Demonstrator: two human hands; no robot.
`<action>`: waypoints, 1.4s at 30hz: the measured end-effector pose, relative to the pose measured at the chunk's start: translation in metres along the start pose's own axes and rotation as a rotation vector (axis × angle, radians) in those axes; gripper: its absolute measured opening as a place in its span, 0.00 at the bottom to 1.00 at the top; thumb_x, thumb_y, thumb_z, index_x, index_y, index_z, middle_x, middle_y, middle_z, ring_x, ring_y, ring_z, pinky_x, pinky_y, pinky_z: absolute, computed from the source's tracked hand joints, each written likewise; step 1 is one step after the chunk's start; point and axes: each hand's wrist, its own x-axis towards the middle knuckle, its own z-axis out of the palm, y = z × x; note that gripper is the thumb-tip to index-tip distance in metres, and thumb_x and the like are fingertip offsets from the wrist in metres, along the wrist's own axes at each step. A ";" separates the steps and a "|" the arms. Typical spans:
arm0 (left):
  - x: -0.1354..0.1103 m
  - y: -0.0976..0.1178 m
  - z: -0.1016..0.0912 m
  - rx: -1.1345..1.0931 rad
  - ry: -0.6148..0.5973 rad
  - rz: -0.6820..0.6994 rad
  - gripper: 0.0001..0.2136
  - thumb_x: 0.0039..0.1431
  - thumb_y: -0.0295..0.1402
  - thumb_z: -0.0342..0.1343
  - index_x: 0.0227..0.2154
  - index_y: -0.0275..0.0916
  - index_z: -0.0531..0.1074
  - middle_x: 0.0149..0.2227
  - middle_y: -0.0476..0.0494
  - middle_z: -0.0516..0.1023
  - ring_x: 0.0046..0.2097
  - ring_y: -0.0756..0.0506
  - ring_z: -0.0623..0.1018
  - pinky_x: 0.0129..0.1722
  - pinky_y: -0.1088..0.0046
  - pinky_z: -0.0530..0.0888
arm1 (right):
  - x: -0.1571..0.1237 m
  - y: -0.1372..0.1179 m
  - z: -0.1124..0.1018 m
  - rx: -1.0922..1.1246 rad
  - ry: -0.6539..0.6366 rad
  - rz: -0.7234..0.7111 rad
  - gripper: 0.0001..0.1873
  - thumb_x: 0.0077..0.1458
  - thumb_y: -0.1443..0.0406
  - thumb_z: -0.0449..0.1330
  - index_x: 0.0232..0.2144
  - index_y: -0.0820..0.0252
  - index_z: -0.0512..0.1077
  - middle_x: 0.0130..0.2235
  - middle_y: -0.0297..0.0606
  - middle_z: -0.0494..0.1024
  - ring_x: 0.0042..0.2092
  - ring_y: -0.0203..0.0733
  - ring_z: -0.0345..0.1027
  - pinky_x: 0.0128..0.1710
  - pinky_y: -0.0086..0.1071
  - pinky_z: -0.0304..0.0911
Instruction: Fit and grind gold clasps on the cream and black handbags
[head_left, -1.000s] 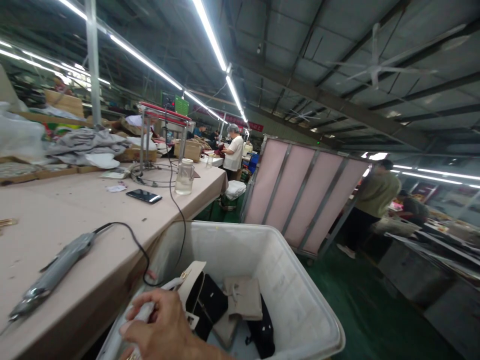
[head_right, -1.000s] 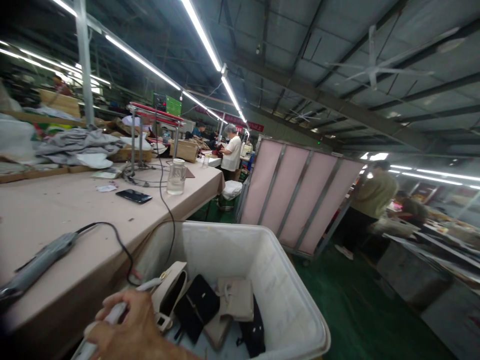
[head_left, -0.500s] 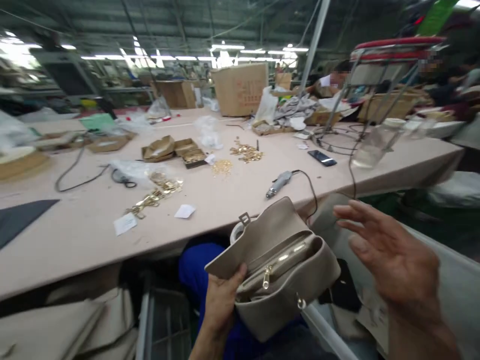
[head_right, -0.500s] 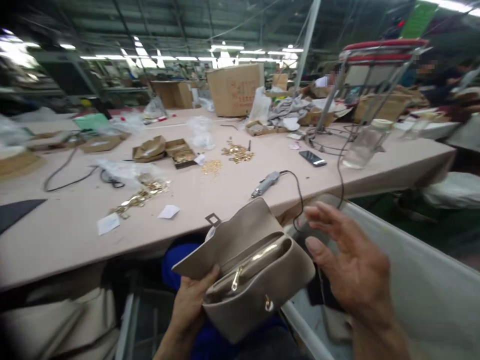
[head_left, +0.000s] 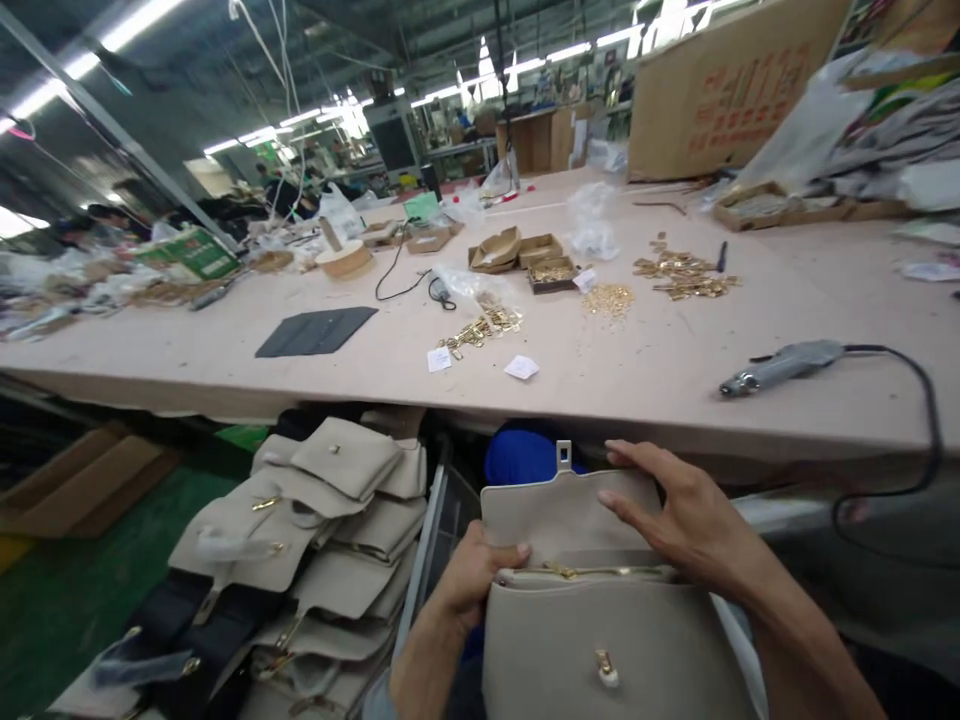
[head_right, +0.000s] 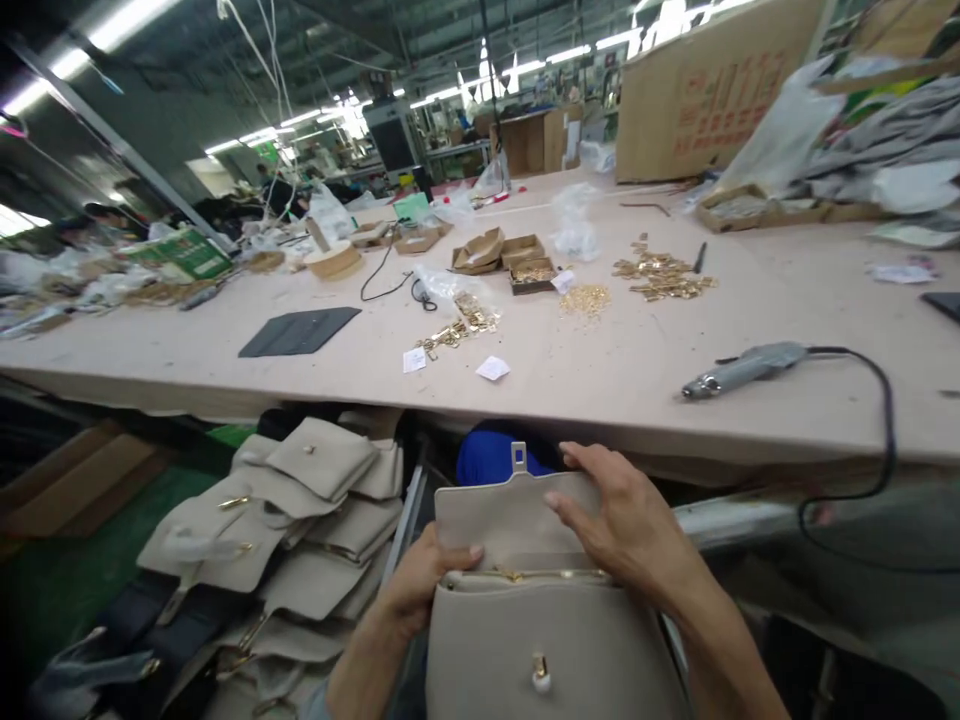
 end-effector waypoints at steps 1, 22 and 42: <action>0.000 -0.003 0.002 -0.006 0.001 -0.022 0.25 0.39 0.33 0.76 0.43 0.29 0.80 0.40 0.31 0.85 0.40 0.35 0.84 0.40 0.65 0.78 | 0.002 -0.003 0.004 -0.015 -0.036 -0.035 0.28 0.59 0.54 0.66 0.58 0.57 0.72 0.50 0.44 0.79 0.51 0.52 0.74 0.54 0.49 0.70; -0.028 0.073 0.089 0.228 0.119 0.286 0.22 0.63 0.47 0.63 0.50 0.32 0.78 0.32 0.37 0.84 0.25 0.46 0.81 0.25 0.74 0.77 | 0.000 0.017 0.036 -0.057 0.060 -0.375 0.16 0.55 0.80 0.55 0.40 0.63 0.77 0.38 0.42 0.74 0.41 0.44 0.63 0.39 0.39 0.54; 0.014 0.008 0.121 -0.224 0.266 0.019 0.21 0.31 0.33 0.80 0.26 0.34 0.75 0.28 0.38 0.84 0.26 0.44 0.82 0.25 0.75 0.78 | -0.001 0.027 0.044 0.069 0.065 -0.258 0.12 0.61 0.76 0.55 0.37 0.59 0.76 0.34 0.39 0.71 0.37 0.42 0.59 0.37 0.37 0.50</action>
